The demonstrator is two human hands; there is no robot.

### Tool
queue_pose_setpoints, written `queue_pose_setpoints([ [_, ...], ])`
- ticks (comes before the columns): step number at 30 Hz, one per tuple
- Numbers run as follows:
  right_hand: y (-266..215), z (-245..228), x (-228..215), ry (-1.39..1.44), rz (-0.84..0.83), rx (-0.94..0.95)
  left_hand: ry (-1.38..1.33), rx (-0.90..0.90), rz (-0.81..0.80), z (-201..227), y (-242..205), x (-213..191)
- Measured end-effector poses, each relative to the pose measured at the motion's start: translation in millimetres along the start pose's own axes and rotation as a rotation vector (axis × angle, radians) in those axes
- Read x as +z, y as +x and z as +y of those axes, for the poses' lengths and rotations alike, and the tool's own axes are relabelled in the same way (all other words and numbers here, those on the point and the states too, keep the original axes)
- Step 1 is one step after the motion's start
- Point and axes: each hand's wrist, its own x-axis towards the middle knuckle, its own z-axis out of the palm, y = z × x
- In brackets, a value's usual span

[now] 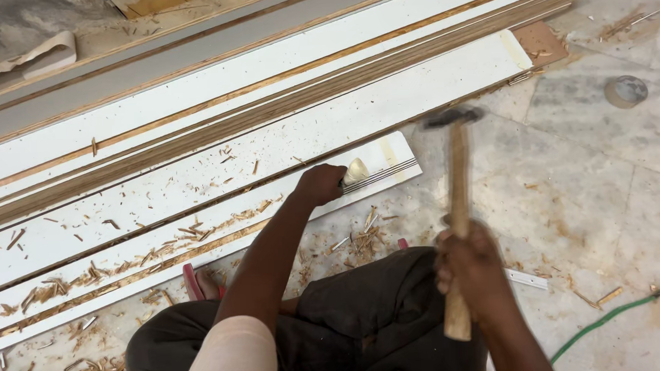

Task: The person uses a chisel and hammer to carve a groove along the edge of a long white wooden plank. They repeatedly strike the chisel to remove wood shavings and shape the plank.

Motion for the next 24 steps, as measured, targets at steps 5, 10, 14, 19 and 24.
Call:
queue_pose_setpoints([
  [5,-7,-27,-11,0.118,0.141,-0.213,-0.264,0.094,0.184,4,-20,-28],
  [10,-12,2,-9,0.114,0.107,-0.132,-0.493,0.056,0.23,24,-34,-49],
  [14,-15,27,1,0.056,0.046,-0.023,-0.512,0.109,0.302,24,-42,-48],
  [19,-23,37,11,-0.004,0.013,0.025,-0.527,0.075,0.352,15,-49,-36],
  [24,-37,22,16,-0.044,-0.051,-0.054,-0.506,0.026,0.336,13,-53,-31],
])
